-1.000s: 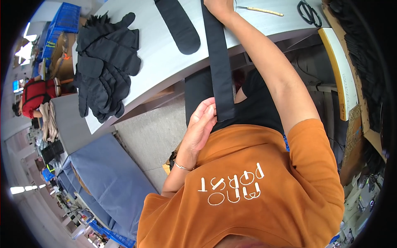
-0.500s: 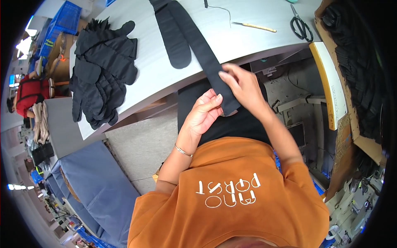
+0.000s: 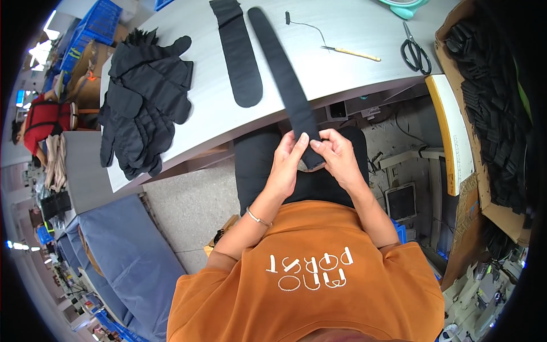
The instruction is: Inserting grey foam padding into black fabric sleeves to assemble straps at a workbench.
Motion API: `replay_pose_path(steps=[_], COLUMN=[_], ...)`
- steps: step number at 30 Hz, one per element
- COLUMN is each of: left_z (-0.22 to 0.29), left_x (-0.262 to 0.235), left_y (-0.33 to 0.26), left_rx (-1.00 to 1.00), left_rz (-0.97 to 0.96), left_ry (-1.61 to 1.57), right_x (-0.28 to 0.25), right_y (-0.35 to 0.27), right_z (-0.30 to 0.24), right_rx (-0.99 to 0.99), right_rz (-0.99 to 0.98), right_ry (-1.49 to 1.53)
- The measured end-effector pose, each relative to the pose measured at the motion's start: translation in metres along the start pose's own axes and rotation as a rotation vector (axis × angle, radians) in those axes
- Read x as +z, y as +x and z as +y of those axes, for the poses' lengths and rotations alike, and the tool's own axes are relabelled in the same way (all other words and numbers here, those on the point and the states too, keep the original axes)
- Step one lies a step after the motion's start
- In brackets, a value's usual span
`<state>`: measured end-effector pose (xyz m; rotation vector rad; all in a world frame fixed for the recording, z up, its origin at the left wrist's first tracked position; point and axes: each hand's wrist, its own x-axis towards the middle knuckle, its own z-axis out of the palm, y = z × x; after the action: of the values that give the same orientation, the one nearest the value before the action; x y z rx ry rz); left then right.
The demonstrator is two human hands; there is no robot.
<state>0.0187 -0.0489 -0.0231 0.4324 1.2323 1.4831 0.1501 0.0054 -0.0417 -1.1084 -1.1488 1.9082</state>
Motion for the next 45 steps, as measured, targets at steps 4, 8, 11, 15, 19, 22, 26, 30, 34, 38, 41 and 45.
replay_pose_path(steps=[4, 8, 11, 15, 19, 22, 26, 30, 34, 38, 41, 45], left_z=[0.002, 0.011, 0.04, 0.085, 0.11, 0.108, 0.101, 0.099, 0.099, 0.098, 0.103, 0.088], left_x=[-0.004, 0.006, 0.013, 0.009, 0.025, 0.043, 0.059, 0.058, 0.062, 0.057, 0.044, 0.026], left_y=[0.01, 0.016, 0.035, 0.062, 0.045, 0.021, -0.022, -0.05, -0.066, -0.069, -0.062, -0.038], left_rx=[-0.21, -0.193, -0.092, 0.168, 0.241, 0.307, 0.266, 0.288, 0.375, 0.361, 0.321, 0.378], left_rz=[-0.182, -0.159, -0.165, -0.147, -0.184, -0.262, -0.308, -0.365, -0.266, -0.274, -0.323, -0.495], left_ry=[-0.184, -0.256, -0.328, -0.35, -0.33, -0.31, -0.46, -0.369, -0.306, -0.249, -0.15, -0.012], right_x=[-0.003, -0.016, -0.028, -0.071, -0.115, -0.126, -0.131, -0.064, -0.002, 0.027, 0.026, 0.012], right_y=[-0.014, -0.03, -0.056, -0.104, -0.142, -0.155, -0.147, -0.127, -0.11, -0.089, -0.079, -0.05], right_z=[-0.028, -0.032, -0.04, -0.031, -0.016, -0.021, -0.018, -0.079, -0.13, -0.15, -0.152, -0.136], right_rx=[0.147, -0.025, 0.027, 0.121, 0.114, 0.134, -0.574, -0.553, -0.862, -0.968, -0.731, -0.36], right_rz=[-0.177, -0.161, -0.183, -0.142, 0.043, 0.123, 0.277, 0.214, 0.134, 0.074, -0.076, -0.304], right_ry=[-0.189, -0.357, -0.434, -0.477, -0.539, -0.758, -1.378, -0.777, -0.694, -0.617, -0.466, -0.066])
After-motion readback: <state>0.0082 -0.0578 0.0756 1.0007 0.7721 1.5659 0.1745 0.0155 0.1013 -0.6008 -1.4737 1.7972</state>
